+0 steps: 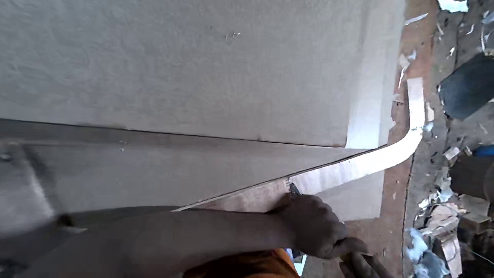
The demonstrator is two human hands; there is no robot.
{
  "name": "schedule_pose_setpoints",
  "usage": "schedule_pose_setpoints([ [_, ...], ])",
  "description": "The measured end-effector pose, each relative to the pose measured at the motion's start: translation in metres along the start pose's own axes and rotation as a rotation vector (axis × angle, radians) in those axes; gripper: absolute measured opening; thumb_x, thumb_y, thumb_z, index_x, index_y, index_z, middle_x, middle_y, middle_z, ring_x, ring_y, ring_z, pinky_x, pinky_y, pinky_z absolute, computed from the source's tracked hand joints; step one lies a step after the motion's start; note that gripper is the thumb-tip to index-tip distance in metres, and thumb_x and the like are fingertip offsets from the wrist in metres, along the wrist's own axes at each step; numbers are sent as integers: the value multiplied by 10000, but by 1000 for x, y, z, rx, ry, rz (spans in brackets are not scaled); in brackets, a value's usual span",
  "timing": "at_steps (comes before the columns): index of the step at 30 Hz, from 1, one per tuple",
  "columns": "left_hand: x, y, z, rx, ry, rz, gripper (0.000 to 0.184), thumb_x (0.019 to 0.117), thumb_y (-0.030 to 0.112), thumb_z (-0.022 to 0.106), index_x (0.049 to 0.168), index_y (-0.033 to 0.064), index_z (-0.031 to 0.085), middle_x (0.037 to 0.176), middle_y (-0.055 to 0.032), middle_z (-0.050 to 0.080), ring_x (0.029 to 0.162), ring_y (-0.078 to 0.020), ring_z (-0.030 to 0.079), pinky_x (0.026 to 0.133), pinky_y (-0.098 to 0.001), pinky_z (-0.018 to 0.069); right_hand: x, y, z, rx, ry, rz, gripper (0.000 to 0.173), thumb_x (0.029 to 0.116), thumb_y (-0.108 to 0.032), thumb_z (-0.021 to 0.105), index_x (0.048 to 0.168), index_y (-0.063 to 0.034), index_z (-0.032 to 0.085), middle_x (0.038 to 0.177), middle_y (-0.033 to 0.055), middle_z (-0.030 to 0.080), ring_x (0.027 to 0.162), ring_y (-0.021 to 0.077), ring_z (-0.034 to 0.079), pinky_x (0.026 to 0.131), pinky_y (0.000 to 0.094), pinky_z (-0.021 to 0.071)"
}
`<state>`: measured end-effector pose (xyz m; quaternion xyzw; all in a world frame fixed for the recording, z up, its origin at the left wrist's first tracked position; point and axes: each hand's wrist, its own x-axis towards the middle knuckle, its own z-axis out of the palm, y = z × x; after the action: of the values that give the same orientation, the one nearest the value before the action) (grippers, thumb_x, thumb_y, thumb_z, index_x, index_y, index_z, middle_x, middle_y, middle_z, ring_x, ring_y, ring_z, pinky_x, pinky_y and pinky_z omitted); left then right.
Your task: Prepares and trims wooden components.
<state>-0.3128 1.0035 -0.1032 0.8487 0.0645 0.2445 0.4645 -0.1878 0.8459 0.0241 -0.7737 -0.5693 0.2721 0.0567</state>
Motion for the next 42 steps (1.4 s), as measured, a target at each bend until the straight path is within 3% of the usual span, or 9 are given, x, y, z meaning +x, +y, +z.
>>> schedule_pose_setpoints([
  [7, -1, -5, -6, -45, 21, 156, 485, 1069, 465, 484, 783, 119, 668, 629, -14, 584, 622, -180, 619, 563, -350, 487, 2, -3, -24, -29, -41, -37, 272, 967, -193, 709, 1192, -48, 756, 1000, 180, 751, 830, 231, 733, 721, 364, 610],
  [13, -6, -3, -9, -120, -5, 178, 495, 1016, 540, 555, 785, 122, 686, 644, 1, 598, 629, -156, 617, 570, -340, 488, -6, -11, -27, -1, -48, -54, 368, 963, -183, 641, 1303, -53, 697, 1034, 176, 744, 831, 194, 715, 710, 333, 596],
  [20, -6, -1, 0, -70, 0, 170, 477, 965, 570, 617, 770, 138, 669, 664, 18, 606, 632, -138, 614, 547, -334, 474, -13, -7, -20, -54, 43, -65, 321, 957, -181, 668, 1256, -82, 729, 1048, 141, 762, 861, 172, 733, 731, 313, 604],
  [26, 1, 2, -7, -92, 1, 96, 483, 953, 599, 616, 847, 134, 696, 692, 3, 615, 673, -158, 634, 585, -347, 508, 0, -8, -37, -333, 19, -149, 305, 982, -205, 634, 1267, -175, 737, 999, 143, 752, 792, 254, 723, 648, 391, 575],
  [29, 1, 4, -7, -126, -56, 41, 622, 912, 743, 550, 813, 143, 677, 666, 3, 601, 654, -169, 632, 584, -379, 515, 8, -13, -42, -119, -139, 1, 339, 983, -180, 625, 1304, -112, 708, 963, 153, 743, 759, 253, 712, 632, 421, 579],
  [33, 0, 8, -5, -118, -211, -41, 721, 843, 842, 524, 795, 137, 668, 658, -19, 611, 656, -205, 650, 596, -434, 527, 5, 10, -21, 339, -201, 144, 347, 965, -184, 697, 1276, -32, 693, 994, 119, 761, 831, 153, 728, 759, 369, 618],
  [35, -2, 10, -3, -81, -223, -44, 719, 841, 836, 529, 772, 131, 651, 636, -27, 603, 635, -220, 647, 577, -446, 517, -3, 10, -7, 335, -142, 141, 359, 960, -192, 709, 1275, -19, 692, 1003, 121, 759, 841, 156, 729, 767, 364, 624],
  [39, -1, 14, -3, 20, -293, -92, 770, 880, 851, 419, 762, 128, 656, 639, -37, 603, 639, -236, 654, 570, -452, 515, -14, 5, 28, -16, 94, 91, 303, 899, -181, 688, 1155, -40, 767, 924, 154, 759, 746, 257, 736, 638, 433, 596],
  [42, 0, 14, -3, 48, -317, -110, 762, 939, 798, 376, 701, 111, 606, 593, -49, 563, 582, -250, 624, 520, -448, 475, -6, 4, 29, 545, 25, 257, 135, 916, -117, 713, 986, -8, 751, 825, 11, 746, 696, 43, 693, 645, 225, 598],
])
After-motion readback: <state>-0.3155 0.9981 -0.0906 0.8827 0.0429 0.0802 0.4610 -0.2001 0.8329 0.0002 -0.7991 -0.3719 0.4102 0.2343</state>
